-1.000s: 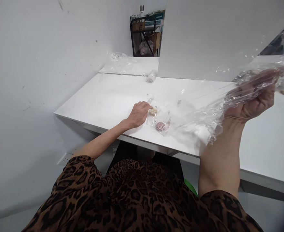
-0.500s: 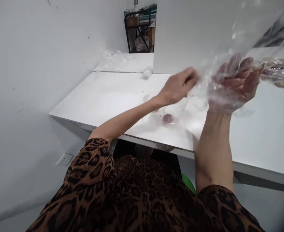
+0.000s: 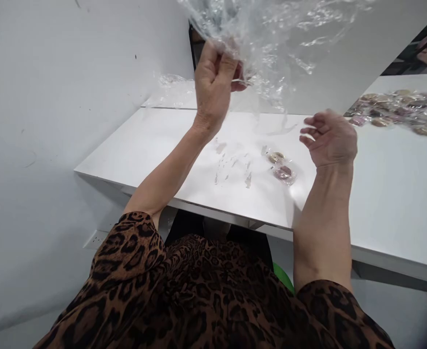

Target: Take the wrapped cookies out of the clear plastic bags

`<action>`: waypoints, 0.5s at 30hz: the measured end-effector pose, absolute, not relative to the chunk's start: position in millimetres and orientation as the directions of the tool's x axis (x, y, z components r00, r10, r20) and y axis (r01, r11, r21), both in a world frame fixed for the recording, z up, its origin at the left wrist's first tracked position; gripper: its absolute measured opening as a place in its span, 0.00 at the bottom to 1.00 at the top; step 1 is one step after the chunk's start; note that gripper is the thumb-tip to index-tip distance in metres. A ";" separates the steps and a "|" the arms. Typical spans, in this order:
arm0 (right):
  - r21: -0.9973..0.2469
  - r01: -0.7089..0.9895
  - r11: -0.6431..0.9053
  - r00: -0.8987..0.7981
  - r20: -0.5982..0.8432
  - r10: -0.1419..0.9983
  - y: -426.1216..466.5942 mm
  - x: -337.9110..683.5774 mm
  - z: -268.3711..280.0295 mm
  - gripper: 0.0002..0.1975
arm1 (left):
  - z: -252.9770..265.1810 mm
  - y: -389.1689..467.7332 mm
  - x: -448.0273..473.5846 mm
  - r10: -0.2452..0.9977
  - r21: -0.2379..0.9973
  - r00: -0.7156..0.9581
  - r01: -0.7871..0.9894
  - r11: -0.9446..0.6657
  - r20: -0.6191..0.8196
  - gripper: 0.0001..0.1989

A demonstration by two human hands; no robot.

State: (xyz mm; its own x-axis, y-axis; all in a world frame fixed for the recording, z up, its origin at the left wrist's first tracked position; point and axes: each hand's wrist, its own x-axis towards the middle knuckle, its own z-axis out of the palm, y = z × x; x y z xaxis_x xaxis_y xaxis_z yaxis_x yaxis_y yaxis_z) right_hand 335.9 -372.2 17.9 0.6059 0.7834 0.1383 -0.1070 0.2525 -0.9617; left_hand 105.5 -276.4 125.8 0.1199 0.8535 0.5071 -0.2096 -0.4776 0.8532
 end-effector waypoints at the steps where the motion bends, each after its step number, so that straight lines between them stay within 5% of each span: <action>1: -0.996 0.054 0.073 0.599 0.091 0.796 -371.4 336.4 15.8 0.13 | 123.8 -272.1 97.1 0.849 0.841 0.096 -0.233 -0.488 0.519 0.08; 4: -0.783 0.473 -0.403 0.549 -0.096 0.830 -368.5 329.7 9.6 0.29 | 114.4 -259.8 64.0 0.838 0.811 0.031 -0.276 -0.517 0.545 0.08; 6: -0.548 0.636 -0.543 0.509 -0.231 0.829 -364.8 320.2 4.9 0.35 | 106.1 -251.1 37.3 0.849 0.815 -0.018 -0.272 -0.512 0.527 0.10; 9: -0.394 0.743 -0.542 0.451 -0.305 0.839 -357.2 306.8 -3.5 0.37 | 94.1 -229.8 -3.7 0.883 0.848 -0.135 -0.247 -0.469 0.449 0.12; 15: -0.389 0.801 -0.455 0.372 -0.271 0.888 -348.3 300.3 -15.0 0.32 | 87.7 -148.3 -68.3 0.908 0.942 -0.357 -0.164 -0.294 0.221 0.16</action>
State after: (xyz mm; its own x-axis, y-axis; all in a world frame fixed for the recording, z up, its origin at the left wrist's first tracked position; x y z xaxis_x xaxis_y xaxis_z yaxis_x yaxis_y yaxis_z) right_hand 300.3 -348.3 -15.0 0.3722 0.8876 -0.2714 0.8010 -0.4549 -0.3892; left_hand -68.3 -148.3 87.7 -0.3568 0.9077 0.2210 -0.1636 -0.2936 0.9418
